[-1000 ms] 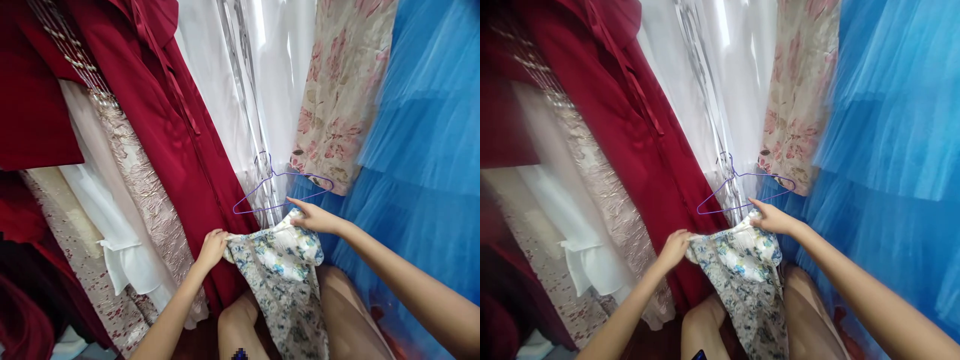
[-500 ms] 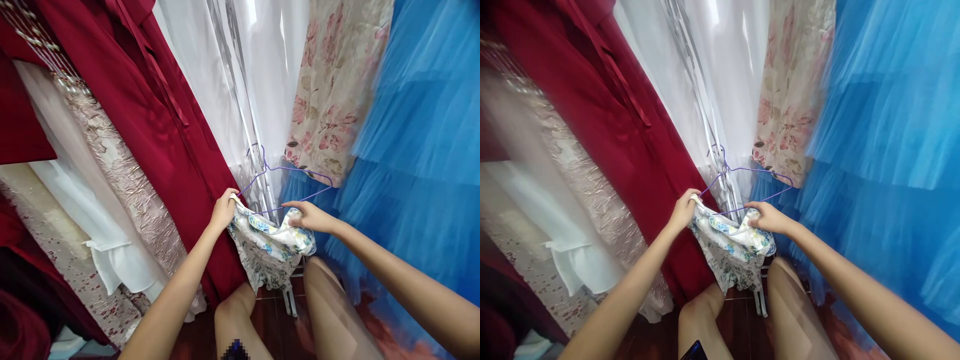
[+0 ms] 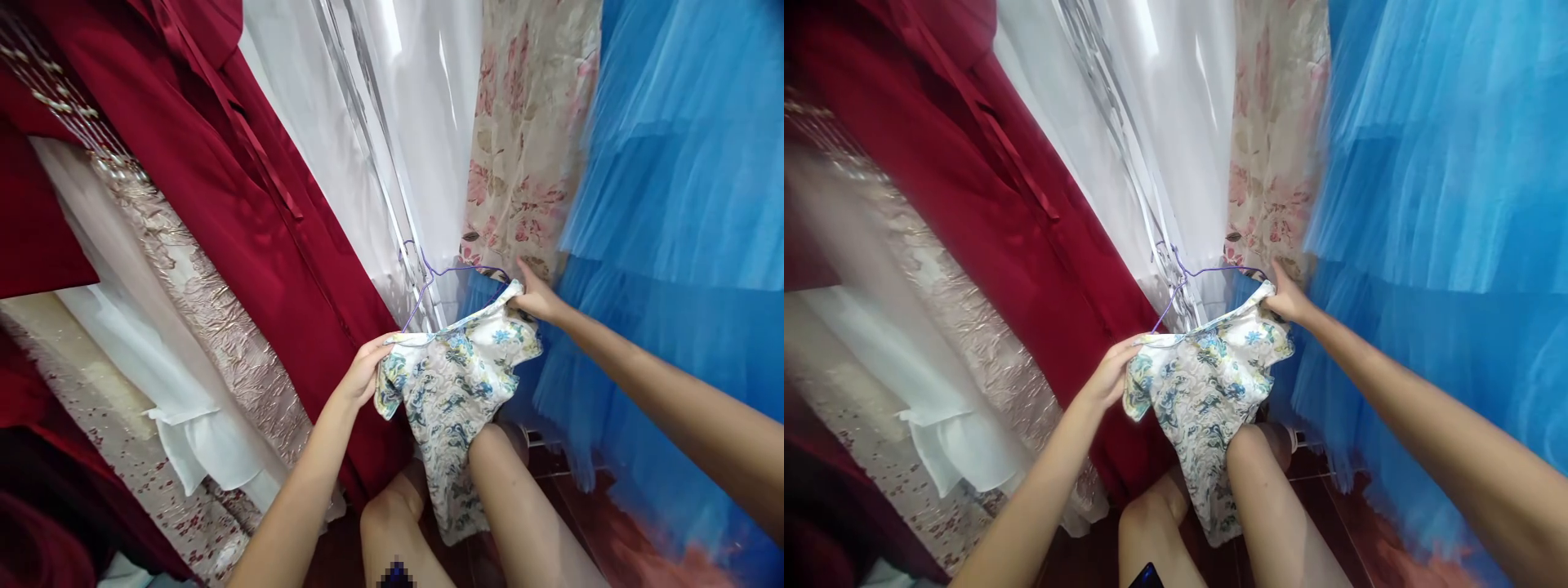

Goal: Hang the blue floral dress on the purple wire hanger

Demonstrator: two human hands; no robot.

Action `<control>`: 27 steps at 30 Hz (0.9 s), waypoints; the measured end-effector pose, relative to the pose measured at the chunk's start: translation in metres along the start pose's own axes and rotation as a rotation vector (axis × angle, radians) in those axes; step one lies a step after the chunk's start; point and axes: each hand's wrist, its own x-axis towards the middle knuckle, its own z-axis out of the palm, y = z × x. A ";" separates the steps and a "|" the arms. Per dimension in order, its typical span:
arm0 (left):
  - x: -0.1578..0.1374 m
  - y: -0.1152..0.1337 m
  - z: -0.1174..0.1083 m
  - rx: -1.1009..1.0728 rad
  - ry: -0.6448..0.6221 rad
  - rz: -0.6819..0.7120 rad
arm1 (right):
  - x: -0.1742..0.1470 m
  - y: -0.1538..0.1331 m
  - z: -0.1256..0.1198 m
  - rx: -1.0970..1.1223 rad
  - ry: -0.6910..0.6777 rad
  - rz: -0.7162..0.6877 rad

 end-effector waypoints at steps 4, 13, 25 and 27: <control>0.006 -0.012 0.007 -0.132 0.140 -0.007 | 0.030 -0.006 0.008 -0.110 -0.166 0.018; 0.015 -0.015 0.006 -0.143 0.234 -0.029 | 0.042 -0.010 0.018 -0.190 -0.068 0.044; 0.007 -0.002 -0.011 -0.178 0.266 -0.051 | 0.043 -0.019 -0.003 -0.203 -0.309 -0.087; 0.009 0.003 -0.022 -0.169 0.267 -0.029 | 0.036 -0.026 -0.015 -0.221 -0.363 -0.086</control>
